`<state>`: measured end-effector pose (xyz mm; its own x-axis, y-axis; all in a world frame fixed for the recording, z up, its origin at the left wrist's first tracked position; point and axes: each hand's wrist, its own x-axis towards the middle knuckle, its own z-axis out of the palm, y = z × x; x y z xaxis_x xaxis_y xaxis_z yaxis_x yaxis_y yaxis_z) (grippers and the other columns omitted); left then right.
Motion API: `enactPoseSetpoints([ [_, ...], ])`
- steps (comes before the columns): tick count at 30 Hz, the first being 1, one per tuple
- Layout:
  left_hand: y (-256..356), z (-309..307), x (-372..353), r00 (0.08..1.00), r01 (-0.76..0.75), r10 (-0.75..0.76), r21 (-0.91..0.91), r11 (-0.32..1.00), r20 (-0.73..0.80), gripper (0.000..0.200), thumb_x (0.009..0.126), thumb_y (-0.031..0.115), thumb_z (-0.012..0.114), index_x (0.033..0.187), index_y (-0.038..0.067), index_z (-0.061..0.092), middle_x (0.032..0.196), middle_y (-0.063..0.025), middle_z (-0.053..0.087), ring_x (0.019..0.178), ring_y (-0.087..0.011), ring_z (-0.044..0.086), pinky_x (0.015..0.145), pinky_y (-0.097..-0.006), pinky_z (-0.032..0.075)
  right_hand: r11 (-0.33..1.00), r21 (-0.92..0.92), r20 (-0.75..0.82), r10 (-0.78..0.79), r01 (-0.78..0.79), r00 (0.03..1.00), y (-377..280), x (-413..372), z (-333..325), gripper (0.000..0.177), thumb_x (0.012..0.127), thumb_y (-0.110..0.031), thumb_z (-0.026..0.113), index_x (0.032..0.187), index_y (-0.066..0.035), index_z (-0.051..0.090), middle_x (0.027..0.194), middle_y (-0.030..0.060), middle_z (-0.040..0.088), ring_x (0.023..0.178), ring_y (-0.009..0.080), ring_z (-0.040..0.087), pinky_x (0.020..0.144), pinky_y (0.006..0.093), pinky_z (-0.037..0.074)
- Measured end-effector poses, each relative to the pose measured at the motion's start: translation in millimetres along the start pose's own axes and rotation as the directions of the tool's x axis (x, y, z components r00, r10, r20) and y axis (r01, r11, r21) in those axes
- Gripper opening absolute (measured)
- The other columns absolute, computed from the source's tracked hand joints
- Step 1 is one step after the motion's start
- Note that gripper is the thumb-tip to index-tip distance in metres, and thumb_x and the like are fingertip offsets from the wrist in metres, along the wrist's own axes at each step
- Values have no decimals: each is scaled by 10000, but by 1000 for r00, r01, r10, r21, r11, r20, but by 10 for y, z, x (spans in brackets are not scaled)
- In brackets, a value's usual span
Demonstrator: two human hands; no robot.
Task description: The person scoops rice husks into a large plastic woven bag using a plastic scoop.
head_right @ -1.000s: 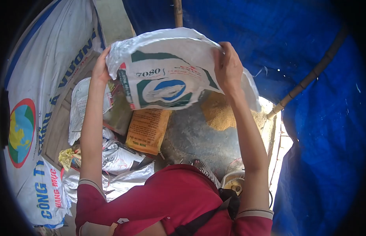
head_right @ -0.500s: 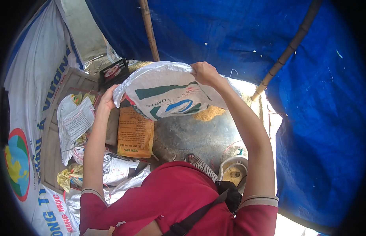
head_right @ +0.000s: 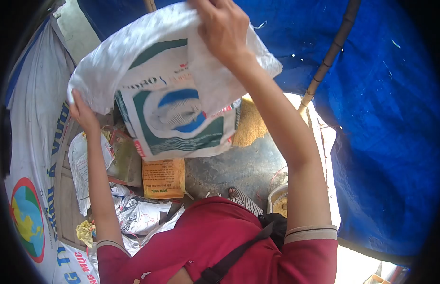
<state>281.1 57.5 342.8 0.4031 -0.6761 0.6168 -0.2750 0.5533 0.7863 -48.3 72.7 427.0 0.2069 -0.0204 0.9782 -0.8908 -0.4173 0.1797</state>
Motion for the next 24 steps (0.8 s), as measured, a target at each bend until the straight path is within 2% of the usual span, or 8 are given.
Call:
enactPoseSetpoints([
  [2,-185,-104,-352,989,68,-81,-106,992,-123,396,898,315,449,900,-64,562,771,-79,583,703,-135,524,641,-279,438,986,144,306,36,-83,951,-300,-315,-171,432,658,8,547,1046,-182,567,801,64,571,709,244,569,615,345,471],
  [4,-1593,-610,-951,884,-361,-151,850,384,443,269,843,157,457,688,-51,529,647,-167,574,676,-267,604,605,-332,455,846,264,882,-18,-463,470,-601,-1026,-356,491,750,-35,492,1228,-130,430,925,167,571,771,234,582,687,362,481],
  [5,-1955,-747,-1299,548,-475,-279,568,672,788,251,806,146,440,682,-29,569,696,-194,592,723,-321,601,634,-368,463,956,153,980,-179,-249,-86,-676,-1414,-364,449,799,-106,469,1243,-79,403,982,185,566,807,265,580,703,371,472],
  [7,-1822,-1076,-1756,-385,-555,-675,427,714,629,437,792,383,521,768,-43,618,852,-241,597,841,-322,580,772,-384,432,860,316,692,-499,-401,-522,-775,-2699,-397,300,817,-189,452,1016,-1,574,1042,169,571,948,312,542,823,406,421],
  [14,-1913,-1212,-1211,314,452,-738,589,670,598,225,821,186,559,877,-25,614,676,-33,583,599,-76,481,539,-283,414,893,3,964,-122,-451,-236,-605,-2378,141,218,747,-150,460,830,-34,625,871,174,617,782,345,597,666,418,480],
  [17,-1615,-885,-680,815,226,-435,481,847,383,249,836,212,546,846,-31,605,646,-16,551,594,-78,439,522,-285,384,913,-113,969,188,-393,159,-313,-2035,575,233,783,-167,417,865,-85,619,804,186,611,756,347,597,636,446,469],
  [19,-1122,-736,-246,971,66,-159,437,897,180,276,854,231,529,758,-19,592,625,-27,523,580,-82,403,516,-266,356,940,55,582,244,-337,776,-324,-1350,630,267,729,-117,451,964,-125,578,757,144,566,665,341,567,586,439,454],
  [24,305,-676,-42,918,-201,248,178,963,-308,316,897,242,468,793,-44,554,706,-80,589,648,-119,507,586,-289,409,970,195,33,143,-147,989,-518,133,34,452,621,-21,579,1059,-128,580,934,86,624,700,250,571,597,291,460],
])
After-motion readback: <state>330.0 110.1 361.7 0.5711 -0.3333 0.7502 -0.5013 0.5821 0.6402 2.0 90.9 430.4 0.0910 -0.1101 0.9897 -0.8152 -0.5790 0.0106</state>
